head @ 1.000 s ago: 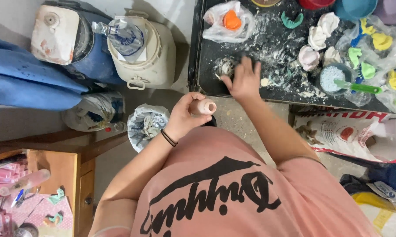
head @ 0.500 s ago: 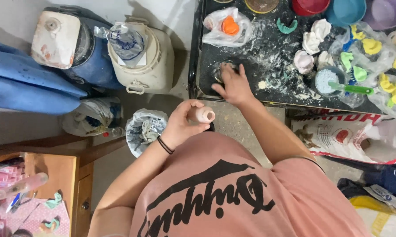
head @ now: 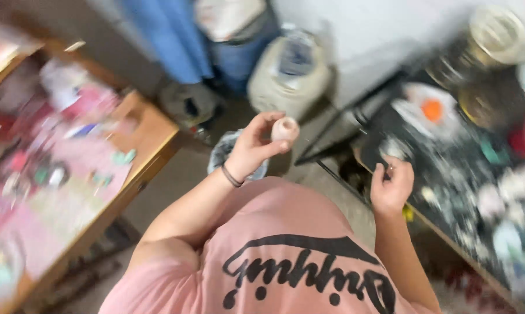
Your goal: The person places a green dental tray into a plastic bag, then retrieves a small bottle and a cloth. They pour a blue powder into a container and mix it with a green spatula, adding water from a blue bowl to form a paste. The person continues mixing the compound in the container.
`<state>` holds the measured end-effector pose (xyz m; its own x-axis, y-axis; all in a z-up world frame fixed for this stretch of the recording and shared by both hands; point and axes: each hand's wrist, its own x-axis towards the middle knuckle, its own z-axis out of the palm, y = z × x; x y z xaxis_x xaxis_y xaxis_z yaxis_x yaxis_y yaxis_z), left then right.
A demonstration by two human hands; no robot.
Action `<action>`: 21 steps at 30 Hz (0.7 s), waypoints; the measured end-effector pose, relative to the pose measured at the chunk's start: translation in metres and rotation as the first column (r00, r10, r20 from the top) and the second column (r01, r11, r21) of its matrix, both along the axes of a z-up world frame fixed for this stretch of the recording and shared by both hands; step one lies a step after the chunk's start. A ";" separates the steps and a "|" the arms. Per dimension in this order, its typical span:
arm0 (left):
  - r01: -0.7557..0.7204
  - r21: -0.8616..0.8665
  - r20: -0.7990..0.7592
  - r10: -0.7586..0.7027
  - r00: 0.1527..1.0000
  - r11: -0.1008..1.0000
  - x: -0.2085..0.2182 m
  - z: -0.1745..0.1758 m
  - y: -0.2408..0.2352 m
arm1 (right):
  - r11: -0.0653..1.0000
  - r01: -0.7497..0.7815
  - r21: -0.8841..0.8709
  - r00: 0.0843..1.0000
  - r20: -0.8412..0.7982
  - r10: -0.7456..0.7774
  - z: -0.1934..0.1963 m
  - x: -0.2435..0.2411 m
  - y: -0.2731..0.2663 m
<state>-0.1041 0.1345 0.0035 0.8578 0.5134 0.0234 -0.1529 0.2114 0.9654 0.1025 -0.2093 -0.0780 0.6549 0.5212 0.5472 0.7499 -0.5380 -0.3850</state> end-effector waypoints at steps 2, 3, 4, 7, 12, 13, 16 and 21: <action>-0.143 -0.004 0.059 0.143 0.988 0.990 -0.029 -0.001 0.025 | 0.978 -0.185 0.094 0.983 0.005 0.185 0.026 -0.011 0.062; -0.217 0.037 0.123 0.212 0.970 0.975 -0.046 -0.002 0.038 | 0.953 -0.277 0.121 0.959 -0.031 0.282 0.041 -0.022 0.093; -0.296 0.089 0.184 0.277 0.943 0.951 -0.064 -0.002 0.051 | 0.916 -0.368 0.158 0.922 -0.067 0.382 0.053 -0.033 0.124; -0.548 0.295 0.238 0.496 0.835 0.783 -0.128 0.016 0.078 | 0.761 -0.629 0.158 0.768 -0.024 0.640 0.058 -0.056 0.197; -0.757 0.507 0.190 0.803 0.565 0.413 -0.269 0.014 0.126 | 0.552 -0.819 0.158 0.554 -0.036 0.832 0.074 -0.126 0.294; -0.731 0.613 0.167 0.855 0.491 0.300 -0.298 0.016 0.134 | 0.549 -0.824 0.141 0.546 -0.063 0.836 0.076 -0.138 0.308; -0.775 0.632 0.336 0.895 0.292 0.016 -0.377 0.107 0.141 | 0.440 -0.886 0.147 0.441 -0.033 0.897 0.088 -0.175 0.343; -0.779 0.474 0.568 0.819 -0.085 -0.410 -0.517 0.077 0.225 | 0.349 -0.928 0.133 0.344 -0.056 0.937 0.108 -0.220 0.377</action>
<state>-0.6216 0.3597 0.0800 -0.4590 0.4825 0.7460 0.4475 -0.5999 0.6633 -0.1177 0.1672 0.0296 -0.1790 0.7991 0.5739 0.7016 0.5127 -0.4950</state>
